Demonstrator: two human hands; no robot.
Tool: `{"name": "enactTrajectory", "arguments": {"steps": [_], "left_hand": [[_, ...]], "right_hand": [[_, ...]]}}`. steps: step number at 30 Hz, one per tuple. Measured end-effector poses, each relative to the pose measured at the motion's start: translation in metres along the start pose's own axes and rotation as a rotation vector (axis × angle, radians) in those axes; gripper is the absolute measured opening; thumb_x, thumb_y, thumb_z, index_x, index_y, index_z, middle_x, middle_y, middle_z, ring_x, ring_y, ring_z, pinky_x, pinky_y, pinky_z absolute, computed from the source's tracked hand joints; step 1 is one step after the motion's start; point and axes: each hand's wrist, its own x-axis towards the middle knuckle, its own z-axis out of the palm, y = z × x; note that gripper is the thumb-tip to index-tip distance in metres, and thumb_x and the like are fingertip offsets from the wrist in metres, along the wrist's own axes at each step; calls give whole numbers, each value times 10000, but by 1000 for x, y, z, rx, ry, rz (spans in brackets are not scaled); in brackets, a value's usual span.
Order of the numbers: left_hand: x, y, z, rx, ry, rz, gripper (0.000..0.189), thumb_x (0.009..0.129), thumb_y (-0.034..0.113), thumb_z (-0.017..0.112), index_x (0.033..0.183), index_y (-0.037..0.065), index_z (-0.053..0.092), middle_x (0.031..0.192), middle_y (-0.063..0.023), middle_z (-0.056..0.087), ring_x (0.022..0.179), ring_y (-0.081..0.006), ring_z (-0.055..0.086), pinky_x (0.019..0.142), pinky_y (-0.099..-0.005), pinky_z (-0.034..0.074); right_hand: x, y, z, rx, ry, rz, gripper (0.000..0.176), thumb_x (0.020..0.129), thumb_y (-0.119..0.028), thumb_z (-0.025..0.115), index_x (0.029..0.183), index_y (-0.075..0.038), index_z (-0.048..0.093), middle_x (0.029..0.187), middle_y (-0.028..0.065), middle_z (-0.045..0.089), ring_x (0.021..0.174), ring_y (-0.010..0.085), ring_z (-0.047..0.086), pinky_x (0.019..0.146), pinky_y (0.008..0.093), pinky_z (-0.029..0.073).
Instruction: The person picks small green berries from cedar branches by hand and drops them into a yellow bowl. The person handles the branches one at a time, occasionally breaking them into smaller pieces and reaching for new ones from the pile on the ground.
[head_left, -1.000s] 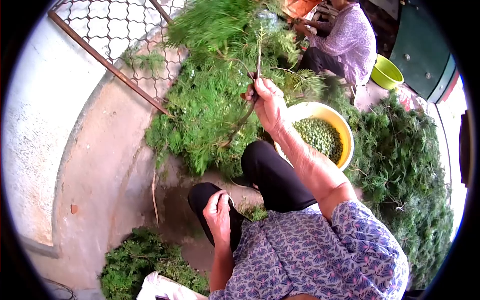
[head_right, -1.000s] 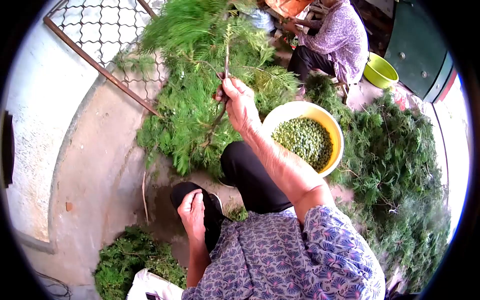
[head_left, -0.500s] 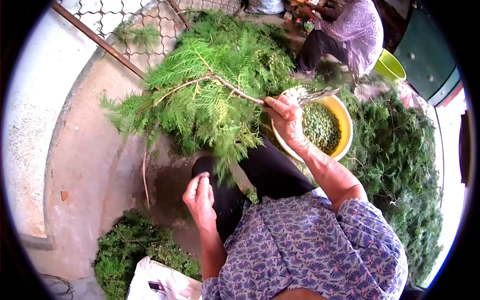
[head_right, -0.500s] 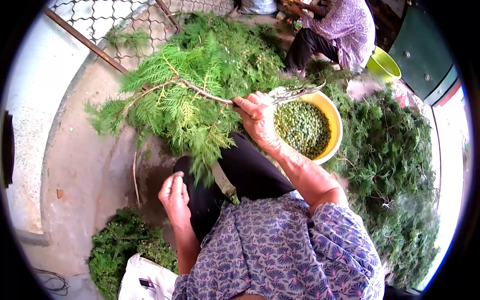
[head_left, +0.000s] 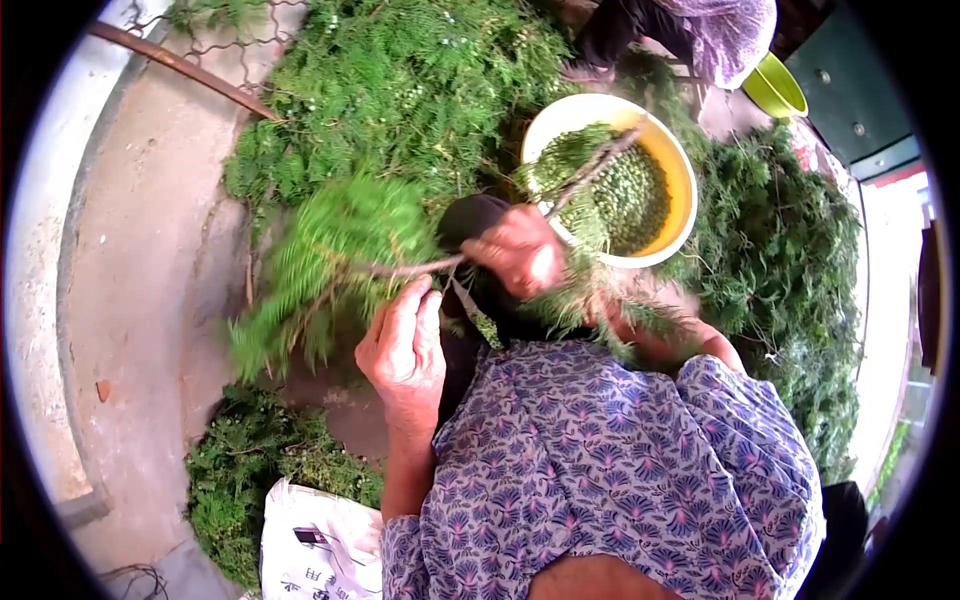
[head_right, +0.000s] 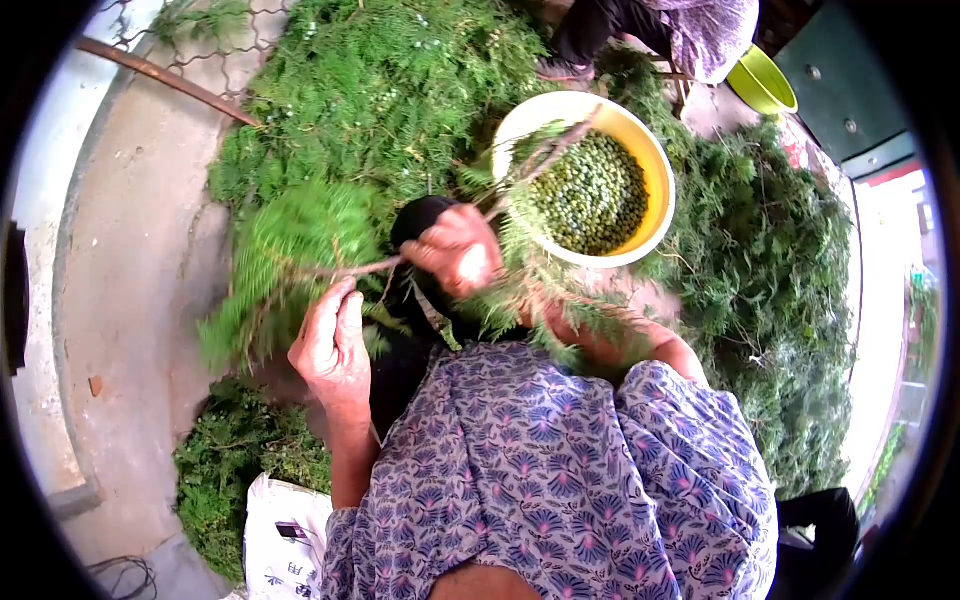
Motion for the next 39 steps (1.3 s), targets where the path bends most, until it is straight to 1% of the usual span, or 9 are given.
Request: {"name": "enactTrajectory", "arguments": {"steps": [10, 13, 18, 23, 28, 30, 32, 38, 39], "left_hand": [[-28, -49, 45, 228, -377, -63, 216, 757, 174, 651, 947, 81, 608, 789, -101, 626, 674, -281, 612, 563, -340, 486], [-33, -49, 47, 360, -464, 26, 256, 757, 206, 645, 983, 96, 597, 771, -95, 621, 646, -276, 608, 538, -348, 479], [-34, -42, 56, 416, -538, -14, 243, 751, 162, 646, 982, 94, 612, 789, -125, 626, 676, -289, 615, 570, -359, 488], [-38, -43, 60, 466, -535, 45, 199, 768, 153, 619, 958, 96, 619, 710, -107, 591, 610, -276, 601, 503, -365, 469], [-39, -44, 60, 532, -528, 132, 221, 725, 70, 598, 946, 79, 602, 650, -85, 539, 577, -266, 583, 469, -364, 453], [-39, -42, 58, 540, -520, 192, 267, 679, 17, 577, 940, 70, 585, 650, -73, 521, 582, -253, 577, 475, -359, 456], [-40, -41, 57, 580, -519, 171, 266, 659, 3, 563, 918, 62, 576, 655, -68, 516, 591, -241, 573, 484, -349, 458], [-35, -44, 56, 619, -447, 271, 203, 663, 28, 560, 865, 53, 565, 642, -59, 481, 581, -216, 558, 491, -316, 457], [-30, -40, 55, 632, -446, 296, 164, 688, 38, 556, 852, 44, 566, 636, -60, 467, 566, -209, 546, 483, -310, 452]], "right_hand": [[-32, -25, -31, 197, -525, 72, 369, 683, -180, 564, 1024, -43, 592, 987, 87, 545, 962, 220, 513, 911, 389, 375], [-67, -32, -71, 383, -708, 571, 337, 868, -199, 498, 1175, -63, 481, 1243, 123, 455, 1141, 267, 435, 1049, 385, 260], [-105, 5, -136, -53, -463, 566, 166, 756, 25, 529, 896, 15, 620, 842, 143, 624, 812, 251, 607, 784, 367, 498], [-13, 27, -151, -483, -460, 435, 462, 698, -97, 658, 1132, -34, 513, 1132, 175, 502, 1135, 316, 432, 930, 429, 399], [11, 55, -102, -572, -942, 123, 571, 742, -158, 619, 1265, -68, 407, 1160, 161, 492, 1088, 280, 484, 988, 479, 328], [17, 60, -99, -618, -1196, 82, 586, 785, -179, 595, 1289, -48, 326, 943, 113, 571, 879, 227, 557, 865, 441, 393], [45, 67, -86, -428, -1605, 398, 520, 764, -176, 640, 1180, 5, 385, 782, 45, 587, 809, 201, 559, 828, 415, 400], [15, 78, -87, -40, -1522, 643, 624, 692, -169, 708, 1181, 51, 389, 761, 100, 553, 690, 215, 545, 631, 332, 478], [-11, 84, -91, -19, -1215, 474, 471, 693, -174, 710, 1044, 31, 472, 734, 101, 550, 670, 204, 546, 618, 332, 476]]}}
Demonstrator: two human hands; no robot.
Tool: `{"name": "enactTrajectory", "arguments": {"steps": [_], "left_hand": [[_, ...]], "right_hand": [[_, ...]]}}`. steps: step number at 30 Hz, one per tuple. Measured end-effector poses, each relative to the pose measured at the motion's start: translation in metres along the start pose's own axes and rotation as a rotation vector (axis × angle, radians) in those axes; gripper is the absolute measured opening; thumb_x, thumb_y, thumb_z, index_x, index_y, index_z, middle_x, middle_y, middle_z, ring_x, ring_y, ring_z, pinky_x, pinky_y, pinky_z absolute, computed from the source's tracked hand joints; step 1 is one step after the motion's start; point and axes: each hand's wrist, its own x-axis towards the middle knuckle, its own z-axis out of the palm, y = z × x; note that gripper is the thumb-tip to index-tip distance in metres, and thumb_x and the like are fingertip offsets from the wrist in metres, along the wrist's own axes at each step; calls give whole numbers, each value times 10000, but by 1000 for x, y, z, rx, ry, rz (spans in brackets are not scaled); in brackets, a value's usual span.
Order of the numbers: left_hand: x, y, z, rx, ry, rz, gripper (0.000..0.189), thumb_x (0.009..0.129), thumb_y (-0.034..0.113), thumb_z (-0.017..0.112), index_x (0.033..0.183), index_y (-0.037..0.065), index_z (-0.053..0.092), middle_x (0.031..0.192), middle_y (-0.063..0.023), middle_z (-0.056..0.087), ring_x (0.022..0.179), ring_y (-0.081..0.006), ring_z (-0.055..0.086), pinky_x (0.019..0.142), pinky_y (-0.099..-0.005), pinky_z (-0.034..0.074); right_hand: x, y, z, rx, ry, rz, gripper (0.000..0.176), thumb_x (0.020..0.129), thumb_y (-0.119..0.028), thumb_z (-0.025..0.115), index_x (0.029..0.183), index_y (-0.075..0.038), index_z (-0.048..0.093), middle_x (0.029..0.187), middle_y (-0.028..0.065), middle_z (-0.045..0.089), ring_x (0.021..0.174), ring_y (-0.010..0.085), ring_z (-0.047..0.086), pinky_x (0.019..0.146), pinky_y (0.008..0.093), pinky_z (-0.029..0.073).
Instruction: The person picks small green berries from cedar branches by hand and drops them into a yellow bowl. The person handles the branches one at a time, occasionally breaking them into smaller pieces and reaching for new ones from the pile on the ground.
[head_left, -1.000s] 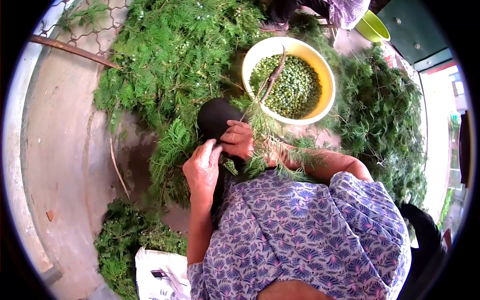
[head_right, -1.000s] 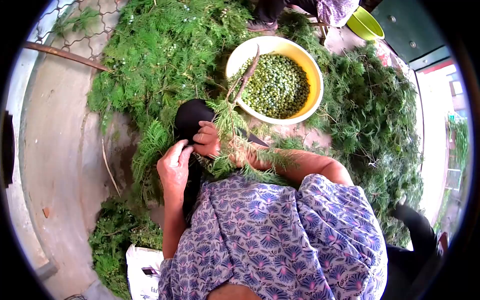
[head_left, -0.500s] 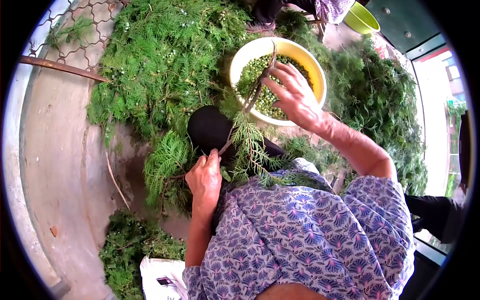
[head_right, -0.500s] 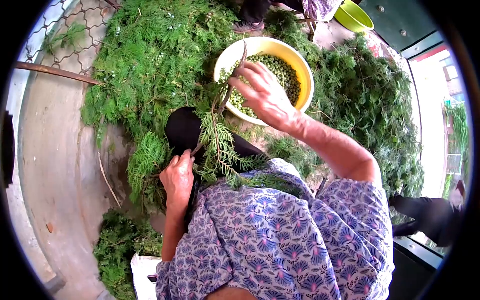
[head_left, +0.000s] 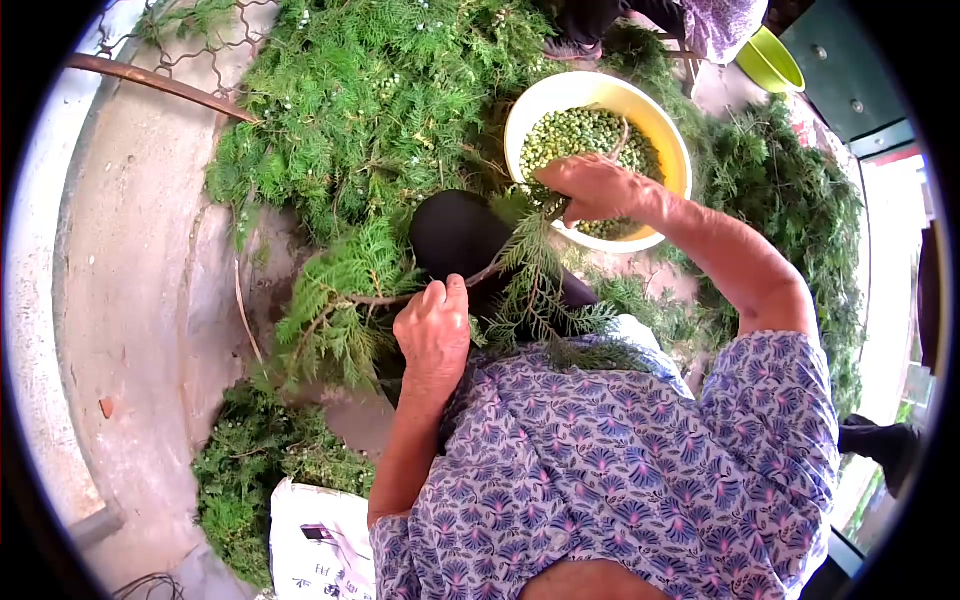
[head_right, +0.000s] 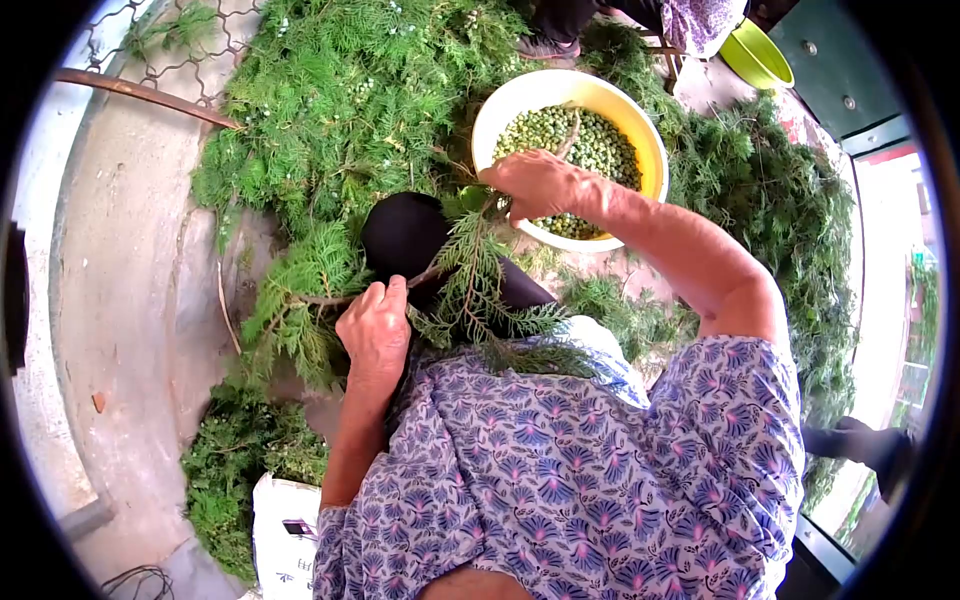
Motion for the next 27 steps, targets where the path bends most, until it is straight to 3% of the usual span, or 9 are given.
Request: {"name": "enactTrajectory", "arguments": {"steps": [1, 2, 5, 8, 12, 13, 17, 21, 27], "left_hand": [[5, -2, -1, -1, 1, 0, 164, 688, 38, 556, 852, 44, 566, 636, -60, 467, 566, -209, 546, 483, -310, 452], [14, -8, -1, 1, 57, 29, 156, 697, 36, 556, 852, 42, 572, 636, -62, 464, 561, -208, 543, 479, -311, 450], [37, -20, 0, -6, 124, 92, 215, 718, 31, 553, 927, 38, 601, 647, -74, 475, 563, -212, 537, 477, -311, 447], [55, -30, 12, -90, 233, 156, 315, 724, 22, 558, 1032, 73, 604, 637, -66, 487, 560, -212, 543, 485, -304, 455], [63, -30, 19, -167, 346, -40, 361, 715, 21, 598, 1050, 155, 619, 608, -36, 514, 506, -201, 539, 470, -303, 454], [62, -33, 16, -242, 311, -123, 282, 742, 78, 642, 1013, 155, 633, 761, -98, 623, 642, -255, 613, 548, -320, 484], [48, -70, 34, -340, 287, -319, 180, 759, 102, 636, 938, 95, 648, 726, -100, 631, 637, -247, 616, 544, -325, 482], [47, -87, 36, -500, 269, -488, 147, 805, 146, 605, 882, 29, 648, 803, -165, 639, 675, -271, 622, 629, -329, 478], [43, -95, 45, -463, 266, -398, 186, 824, 169, 582, 881, 1, 638, 822, -172, 638, 707, -308, 618, 633, -348, 478]], "right_hand": [[-4, -6, -4, -8, 309, -165, 325, 695, -178, 712, 907, 11, 555, 706, 102, 547, 650, 193, 546, 605, 331, 474], [-24, -17, -12, 113, 205, 44, 195, 719, -166, 680, 819, -17, 604, 742, 127, 561, 673, 190, 558, 632, 345, 492], [-49, -29, -19, 90, 37, 141, 339, 830, -351, 565, 762, -22, 609, 650, 79, 573, 524, 163, 546, 485, 309, 489], [-74, -35, -8, -100, 101, 164, 420, 827, -446, 533, 820, -30, 591, 568, 63, 576, 468, 162, 564, 435, 309, 485], [-90, -26, 15, 200, 415, 277, 311, 786, -336, 612, 839, -35, 554, 598, 97, 586, 515, 249, 586, 494, 356, 488], [-96, -26, 17, 194, 364, 389, 288, 781, -317, 617, 820, -41, 546, 599, 111, 580, 547, 273, 594, 522, 380, 480], [-112, -24, 35, 187, 454, 541, 240, 773, -250, 628, 772, -37, 516, 596, 142, 563, 594, 332, 588, 542, 406, 463], [-132, -27, 61, 269, 581, 679, 223, 741, -196, 656, 752, -35, 503, 608, 155, 543, 609, 351, 572, 540, 411, 448], [-164, -32, 92, 261, 610, 1051, 259, 716, -228, 674, 840, -41, 543, 695, 162, 595, 677, 342, 590, 587, 410, 463]]}}
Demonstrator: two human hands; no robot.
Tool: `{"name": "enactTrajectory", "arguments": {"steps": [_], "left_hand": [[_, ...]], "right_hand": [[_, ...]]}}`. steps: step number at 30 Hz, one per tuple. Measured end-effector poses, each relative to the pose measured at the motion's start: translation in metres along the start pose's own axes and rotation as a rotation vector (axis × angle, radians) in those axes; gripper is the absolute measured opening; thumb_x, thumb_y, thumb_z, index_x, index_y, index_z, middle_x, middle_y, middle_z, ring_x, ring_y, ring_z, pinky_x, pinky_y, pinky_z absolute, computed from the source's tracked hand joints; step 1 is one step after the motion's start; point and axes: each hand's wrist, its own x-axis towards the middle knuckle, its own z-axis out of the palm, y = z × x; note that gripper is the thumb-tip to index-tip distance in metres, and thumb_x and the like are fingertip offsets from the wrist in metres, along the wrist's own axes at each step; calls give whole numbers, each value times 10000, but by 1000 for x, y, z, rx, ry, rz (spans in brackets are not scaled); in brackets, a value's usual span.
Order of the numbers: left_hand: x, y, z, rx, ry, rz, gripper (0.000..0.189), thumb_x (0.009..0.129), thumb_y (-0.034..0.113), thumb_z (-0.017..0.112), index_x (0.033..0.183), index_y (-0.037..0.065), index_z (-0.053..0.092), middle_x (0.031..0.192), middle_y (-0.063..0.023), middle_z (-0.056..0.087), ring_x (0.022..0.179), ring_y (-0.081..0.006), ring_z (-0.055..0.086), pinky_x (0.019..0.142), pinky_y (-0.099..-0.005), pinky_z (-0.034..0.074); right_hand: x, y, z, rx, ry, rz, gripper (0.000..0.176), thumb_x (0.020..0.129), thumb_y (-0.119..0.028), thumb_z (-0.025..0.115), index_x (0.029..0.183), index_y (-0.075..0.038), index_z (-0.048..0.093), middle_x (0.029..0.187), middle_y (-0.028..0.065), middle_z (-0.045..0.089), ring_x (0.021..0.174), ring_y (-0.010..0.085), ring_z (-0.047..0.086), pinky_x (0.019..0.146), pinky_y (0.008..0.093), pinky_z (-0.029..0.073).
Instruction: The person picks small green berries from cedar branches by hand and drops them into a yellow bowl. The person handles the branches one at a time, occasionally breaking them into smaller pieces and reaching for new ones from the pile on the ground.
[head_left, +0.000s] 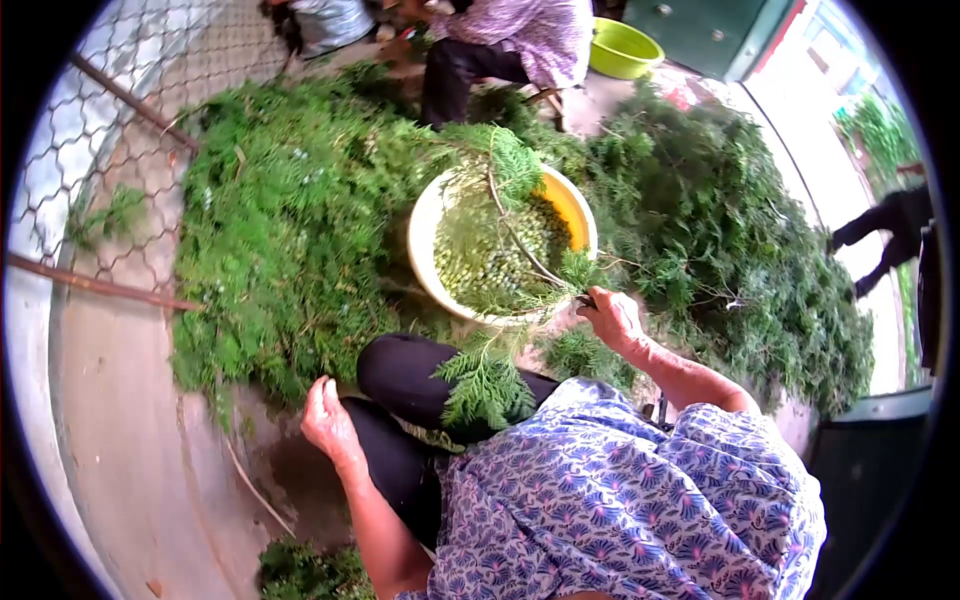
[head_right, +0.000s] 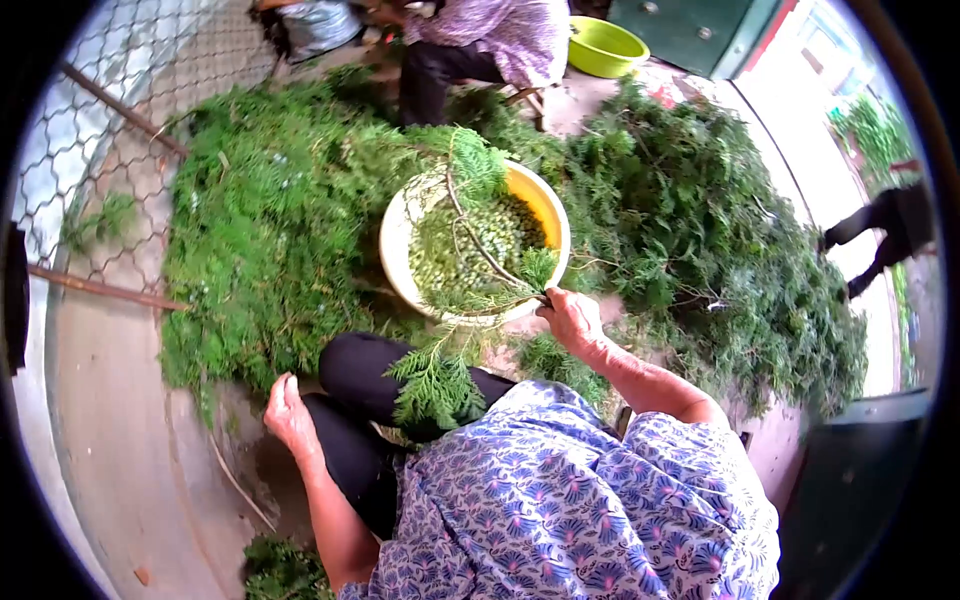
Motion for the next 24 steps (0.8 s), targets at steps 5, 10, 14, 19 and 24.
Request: {"name": "enactTrajectory", "arguments": {"steps": [5, 10, 14, 19, 24], "left_hand": [[2, 4, 1, -27, -31, -33, 195, 824, 147, 578, 896, -25, 634, 832, -179, 642, 712, -277, 622, 652, -336, 482], [3, -5, -1, -174, -28, -191, 221, 854, 172, 555, 934, -21, 627, 751, -63, 618, 602, -134, 545, 562, -247, 440], [6, 20, -16, -847, 5, -681, 258, 881, 238, 542, 995, 10, 585, 623, 16, 434, 471, -29, 335, 379, -165, 289], [4, 26, 5, -1893, -175, -840, 299, 860, 288, 555, 1023, 46, 488, 692, 14, 399, 509, -75, 335, 372, -187, 311], [3, 113, 28, -1765, -216, -897, 242, 872, 252, 546, 970, 33, 515, 765, 1, 469, 602, -99, 420, 486, -206, 352]], "right_hand": [[-1, 61, -7, 31, 296, 416, 225, 734, -245, 655, 805, -50, 569, 694, 157, 606, 641, 322, 600, 586, 409, 474], [2, 174, -56, -135, 697, 618, 264, 715, -243, 668, 841, -45, 545, 791, 146, 616, 714, 303, 605, 607, 412, 484], [6, 208, -107, -457, 794, 861, 638, 676, -193, 702, 1212, -36, 392, 1170, 194, 465, 1076, 349, 455, 860, 415, 404], [37, 134, -59, 180, 602, 233, 409, 719, -114, 645, 1099, -18, 528, 1136, 186, 521, 1023, 298, 513, 830, 372, 435], [19, -107, 17, 1646, -332, 446, 231, 880, -264, 521, 941, -46, 567, 823, 72, 594, 740, 170, 572, 645, 305, 485]]}}
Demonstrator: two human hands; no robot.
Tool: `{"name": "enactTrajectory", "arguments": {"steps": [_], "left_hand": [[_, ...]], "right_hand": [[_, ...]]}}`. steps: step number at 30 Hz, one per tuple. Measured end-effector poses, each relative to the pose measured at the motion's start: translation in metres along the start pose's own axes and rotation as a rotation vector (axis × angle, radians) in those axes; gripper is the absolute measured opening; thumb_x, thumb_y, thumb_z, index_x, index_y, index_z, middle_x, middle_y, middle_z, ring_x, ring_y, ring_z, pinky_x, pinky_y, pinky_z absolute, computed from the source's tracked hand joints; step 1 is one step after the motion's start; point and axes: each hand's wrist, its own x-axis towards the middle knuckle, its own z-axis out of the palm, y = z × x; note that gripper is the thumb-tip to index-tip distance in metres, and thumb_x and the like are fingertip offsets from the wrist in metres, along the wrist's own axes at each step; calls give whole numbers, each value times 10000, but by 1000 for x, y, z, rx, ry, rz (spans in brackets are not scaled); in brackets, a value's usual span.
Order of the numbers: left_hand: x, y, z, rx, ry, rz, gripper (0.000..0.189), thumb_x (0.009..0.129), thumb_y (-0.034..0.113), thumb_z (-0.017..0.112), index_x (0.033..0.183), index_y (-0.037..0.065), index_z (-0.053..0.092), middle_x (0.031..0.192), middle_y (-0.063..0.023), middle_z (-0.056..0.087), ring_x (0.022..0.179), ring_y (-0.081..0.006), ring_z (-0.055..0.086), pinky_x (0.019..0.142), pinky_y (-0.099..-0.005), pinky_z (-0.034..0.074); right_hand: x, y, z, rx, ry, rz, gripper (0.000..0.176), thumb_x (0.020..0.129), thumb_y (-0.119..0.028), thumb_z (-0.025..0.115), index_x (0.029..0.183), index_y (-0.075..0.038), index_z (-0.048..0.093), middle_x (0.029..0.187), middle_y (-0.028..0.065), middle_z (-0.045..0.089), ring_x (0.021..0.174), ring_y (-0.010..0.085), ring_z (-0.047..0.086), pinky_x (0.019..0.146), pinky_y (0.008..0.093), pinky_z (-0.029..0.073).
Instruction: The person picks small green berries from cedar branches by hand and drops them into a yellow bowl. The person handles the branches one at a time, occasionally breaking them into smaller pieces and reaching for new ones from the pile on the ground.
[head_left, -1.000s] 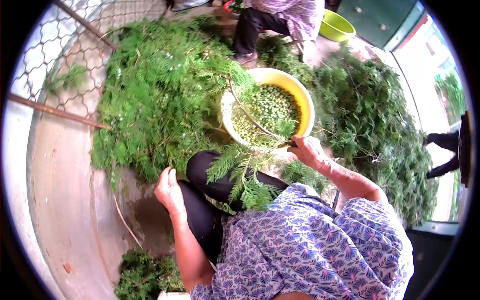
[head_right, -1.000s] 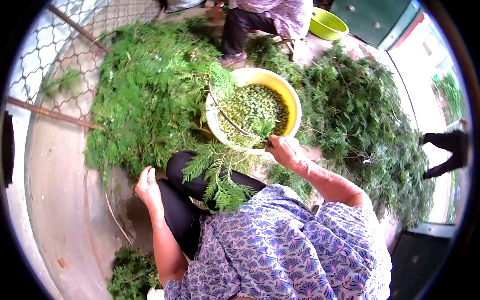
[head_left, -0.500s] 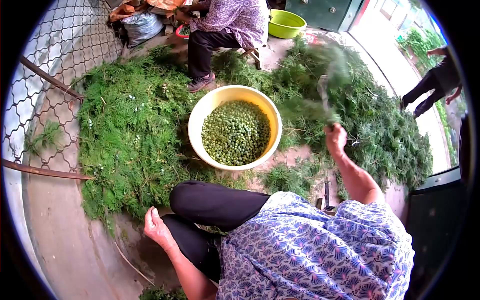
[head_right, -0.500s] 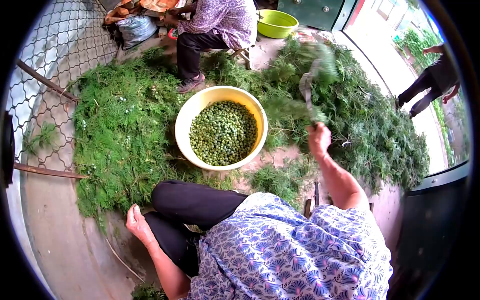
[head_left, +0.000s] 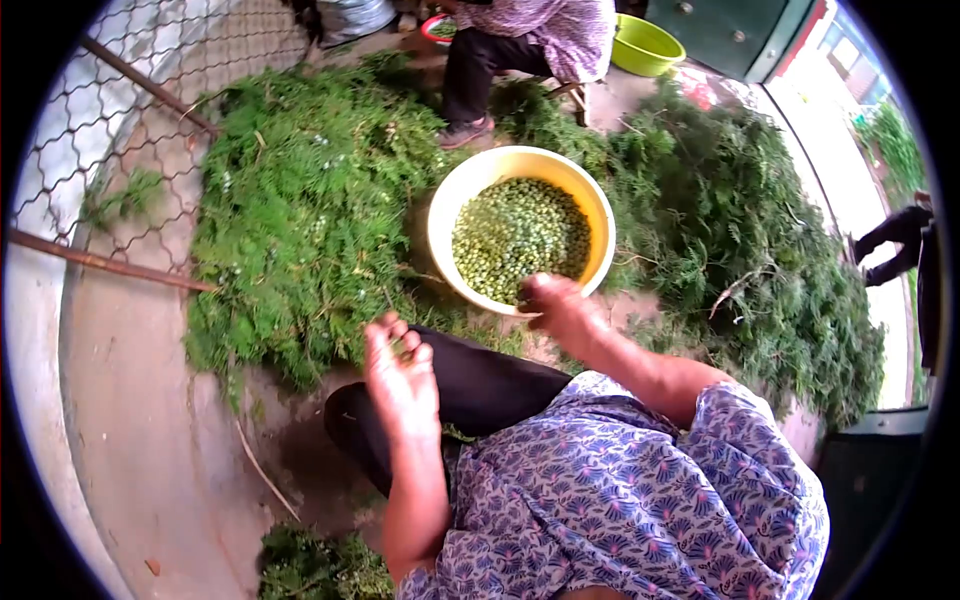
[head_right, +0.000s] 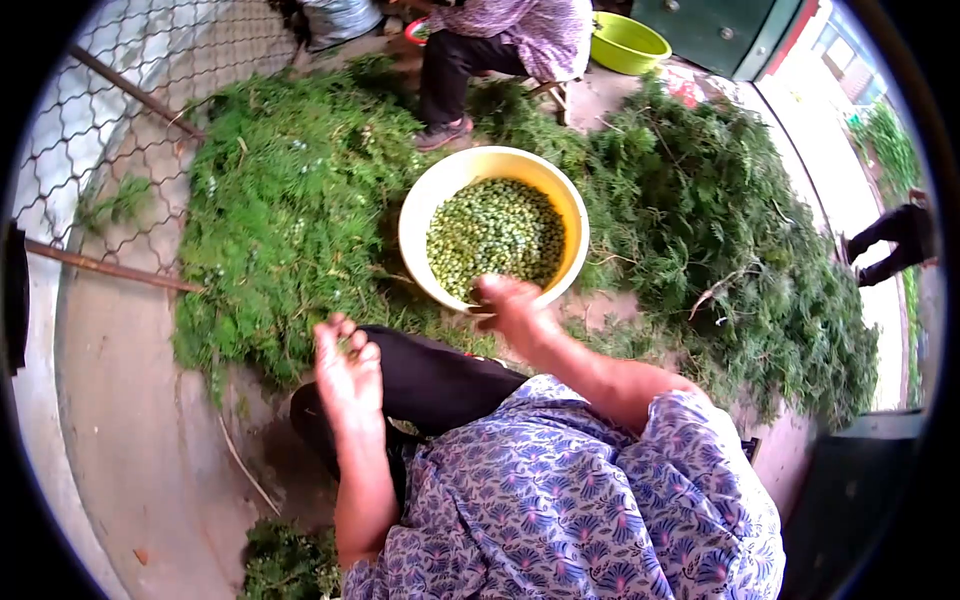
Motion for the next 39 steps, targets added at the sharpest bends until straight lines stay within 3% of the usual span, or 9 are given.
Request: {"name": "enactTrajectory", "arguments": {"steps": [8, 11, 16, 21, 22, 23, 30, 36, 39], "left_hand": [[-24, -54, 18, 775, -16, 314, 153, 895, 125, 494, 908, 20, 604, 824, -22, 564, 701, -111, 523, 673, -227, 435], [-27, -68, 10, 1202, -168, 734, 103, 800, 65, 584, 884, 13, 611, 895, -92, 562, 860, -224, 535, 770, -310, 430], [-32, -71, 9, 1459, -258, 858, 228, 733, 91, 644, 943, 11, 603, 955, -125, 543, 897, -279, 525, 793, -357, 430], [-29, -67, -1, 1317, -337, 715, 220, 779, 43, 609, 988, -21, 579, 1023, -128, 562, 967, -256, 547, 839, -326, 445], [-30, -65, 0, 1244, -324, 651, 205, 799, 42, 595, 993, -22, 577, 1033, -128, 568, 965, -237, 554, 844, -318, 444], [-32, -59, -1, 1101, -273, 454, 190, 838, 38, 561, 1016, -27, 571, 1017, -116, 587, 963, -195, 558, 857, -305, 439], [-22, -25, -30, 17, -2, 79, 279, 892, 254, 508, 996, 0, 560, 867, -86, 593, 783, -187, 555, 778, -341, 458], [-36, 12, -38, -99, -24, 32, 321, 875, 334, 514, 965, 26, 525, 792, -42, 515, 707, -152, 466, 693, -295, 399], [-40, 54, -56, -65, -20, 174, 323, 876, 352, 502, 940, 38, 546, 766, -37, 535, 662, -142, 465, 662, -290, 378]], "right_hand": [[-20, 39, 85, 232, -190, 288, 453, 864, -521, 440, 915, -85, 551, 847, 34, 560, 792, 174, 526, 758, 329, 449], [-31, 35, 74, -779, -335, -684, 287, 898, -351, 480, 941, -72, 534, 883, 77, 550, 820, 192, 537, 756, 313, 456], [-24, 46, 71, 15, -239, 54, 311, 901, -350, 472, 984, -52, 504, 913, 85, 541, 846, 199, 543, 778, 321, 456], [32, 79, 31, 18, -374, 26, 316, 907, -359, 451, 931, -53, 522, 832, 75, 541, 751, 187, 537, 688, 318, 470], [33, 71, 38, 498, -168, 368, 262, 902, -319, 474, 908, -67, 542, 822, 78, 545, 742, 174, 535, 643, 314, 471], [35, 55, 38, 185, -75, 409, 468, 902, -472, 381, 901, -27, 525, 706, 64, 519, 663, 198, 514, 617, 314, 465], [121, 19, -46, 235, 446, 153, 368, 925, -386, 388, 882, -25, 445, 688, 89, 505, 604, 185, 519, 555, 315, 497], [152, -2, -100, 260, 617, 3, 623, 869, -351, 516, 1369, -114, 229, 1412, 205, 137, 1124, 402, 418, 804, 440, 516], [154, 1, -117, 215, 601, -102, 689, 848, -317, 563, 1367, -80, 178, 1409, 215, 26, 1170, 453, 322, 857, 484, 483]]}}
